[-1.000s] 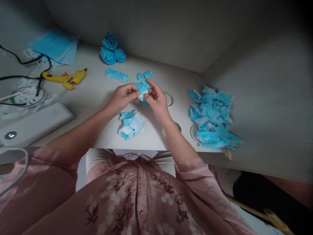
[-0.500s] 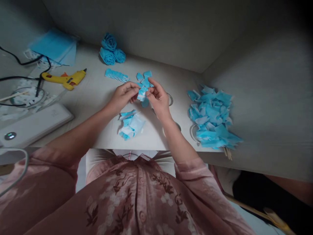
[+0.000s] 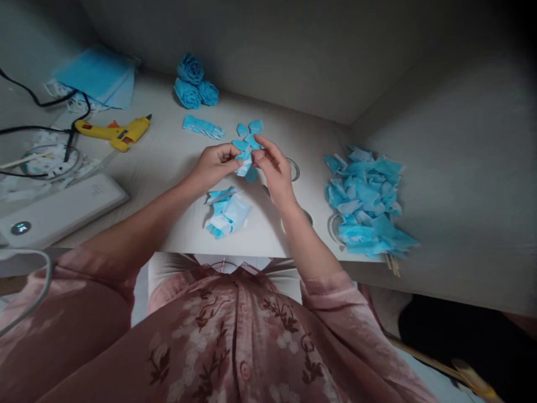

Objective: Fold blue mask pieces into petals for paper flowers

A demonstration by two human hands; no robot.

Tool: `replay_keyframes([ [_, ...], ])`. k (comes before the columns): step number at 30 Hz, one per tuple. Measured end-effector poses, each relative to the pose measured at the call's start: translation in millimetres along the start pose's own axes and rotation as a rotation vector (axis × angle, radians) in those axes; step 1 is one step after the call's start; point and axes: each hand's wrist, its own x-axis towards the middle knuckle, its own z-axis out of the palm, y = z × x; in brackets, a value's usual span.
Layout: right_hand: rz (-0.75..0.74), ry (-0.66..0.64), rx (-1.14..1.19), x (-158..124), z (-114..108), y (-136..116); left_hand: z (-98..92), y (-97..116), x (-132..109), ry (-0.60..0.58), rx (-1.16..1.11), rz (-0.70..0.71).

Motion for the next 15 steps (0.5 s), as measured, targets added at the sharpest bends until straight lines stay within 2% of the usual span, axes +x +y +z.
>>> replay_keyframes([
  [8, 0.034, 0.008, 0.029, -1, 2, -4, 0.7, -2, -1, -0.038, 0.027, -0.003],
  [15, 0.068, -0.001, 0.043, -2, 2, -10, -0.7, 1, 0, 0.009, 0.021, -0.031],
])
